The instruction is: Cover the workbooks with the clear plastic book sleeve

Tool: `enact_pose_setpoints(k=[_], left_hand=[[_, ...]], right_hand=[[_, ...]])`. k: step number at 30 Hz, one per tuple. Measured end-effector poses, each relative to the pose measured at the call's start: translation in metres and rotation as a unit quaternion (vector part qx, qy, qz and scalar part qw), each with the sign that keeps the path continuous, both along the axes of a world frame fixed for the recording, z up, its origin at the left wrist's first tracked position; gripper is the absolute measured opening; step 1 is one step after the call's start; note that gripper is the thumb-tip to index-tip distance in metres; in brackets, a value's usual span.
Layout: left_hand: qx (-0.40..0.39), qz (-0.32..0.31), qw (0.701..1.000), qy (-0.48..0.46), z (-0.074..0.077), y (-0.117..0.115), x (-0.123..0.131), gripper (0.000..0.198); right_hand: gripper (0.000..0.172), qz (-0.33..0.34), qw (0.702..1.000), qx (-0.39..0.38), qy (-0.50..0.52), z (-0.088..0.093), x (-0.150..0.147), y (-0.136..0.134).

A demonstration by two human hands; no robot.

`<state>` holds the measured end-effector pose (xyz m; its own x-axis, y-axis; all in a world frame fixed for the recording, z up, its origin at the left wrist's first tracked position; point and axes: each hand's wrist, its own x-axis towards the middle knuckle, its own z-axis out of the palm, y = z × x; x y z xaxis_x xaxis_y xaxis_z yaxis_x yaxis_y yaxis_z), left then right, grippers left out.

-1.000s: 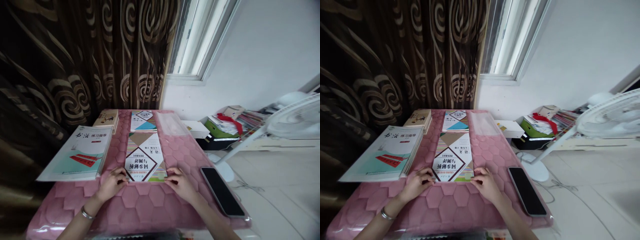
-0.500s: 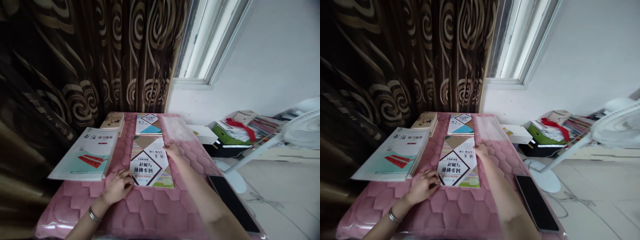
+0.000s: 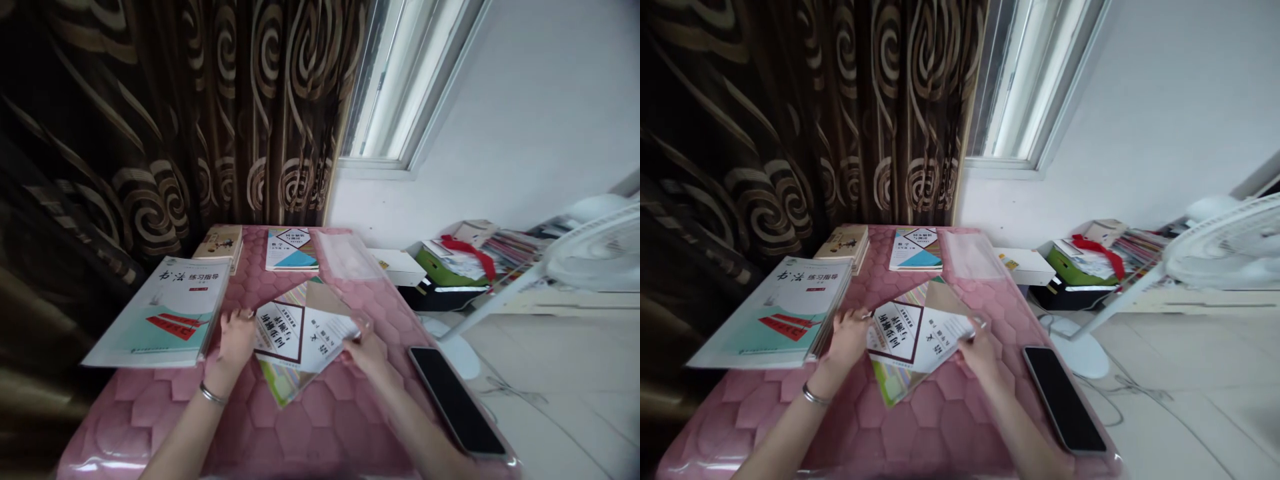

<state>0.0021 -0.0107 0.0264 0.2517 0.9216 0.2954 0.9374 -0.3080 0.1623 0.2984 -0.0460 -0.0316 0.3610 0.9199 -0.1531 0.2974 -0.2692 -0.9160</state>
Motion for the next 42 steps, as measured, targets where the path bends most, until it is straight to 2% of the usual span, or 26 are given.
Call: enact_pose_setpoints(k=[2,3,4,6,8,11,13,16,19,22,26,29,32,34,37,40,42], left_hand=[[-0.002,-0.028,1.000,-0.008,0.000,-0.017,0.024,0.033],[-0.022,-0.089,0.996,-0.011,-0.002,-0.029,0.036,0.027],[-0.039,-0.150,0.988,-0.009,-0.006,-0.041,0.046,0.020],[-0.030,-0.201,0.979,0.013,-0.016,-0.064,0.062,0.014],[-0.017,-0.205,0.978,0.041,-0.027,-0.081,0.068,0.012],[-0.002,-0.206,0.976,0.069,-0.040,-0.089,0.062,0.017],[-0.001,-0.219,0.973,0.074,-0.045,-0.086,0.054,0.022],[-0.012,-0.215,0.973,0.086,-0.046,-0.070,0.040,0.028],[-0.023,-0.169,0.981,0.090,-0.041,-0.041,0.029,0.030],[-0.023,-0.131,0.989,0.069,-0.036,-0.008,0.026,0.029],[-0.024,-0.124,0.991,0.038,-0.034,0.018,0.030,0.025],[-0.017,-0.137,0.990,0.012,-0.040,0.018,0.026,0.027],[0.002,-0.152,0.988,-0.026,-0.049,0.014,0.016,0.028],[0.016,-0.162,0.985,-0.061,-0.054,0.013,0.011,0.025],[0.023,-0.165,0.983,-0.070,-0.057,0.016,0.009,0.022],[0.019,-0.167,0.984,-0.053,-0.055,0.019,0.010,0.023],[0.023,-0.173,0.984,-0.044,-0.053,0.021,0.007,0.021]], right_hand=[[0.058,0.017,0.998,-0.034,0.053,-0.005,-0.012,-0.027],[0.055,0.041,0.996,-0.059,0.048,-0.005,-0.017,-0.039],[0.048,0.069,0.995,-0.066,0.015,-0.004,-0.020,-0.049],[0.032,0.121,0.986,-0.034,-0.106,0.001,-0.023,-0.064],[0.022,0.161,0.954,0.047,-0.248,0.009,-0.023,-0.070],[0.014,0.207,0.880,0.140,-0.404,0.018,-0.021,-0.068],[0.013,0.233,0.837,0.178,-0.463,0.020,-0.019,-0.062],[0.017,0.277,0.790,0.215,-0.503,0.018,-0.015,-0.052],[0.022,0.303,0.756,0.216,-0.538,0.015,-0.015,-0.037],[0.022,0.298,0.735,0.195,-0.577,0.015,-0.019,-0.014],[0.021,0.278,0.731,0.150,-0.605,0.020,-0.021,0.017],[0.022,0.276,0.742,0.129,-0.597,0.025,-0.017,0.025],[0.020,0.277,0.762,0.133,-0.570,0.030,-0.023,0.020],[0.017,0.281,0.781,0.165,-0.534,0.032,-0.039,0.016],[0.018,0.310,0.796,0.232,-0.466,0.027,-0.080,0.018],[0.014,0.312,0.801,0.237,-0.453,0.018,-0.115,0.029],[0.014,0.295,0.813,0.234,-0.444,0.013,-0.119,0.035]])
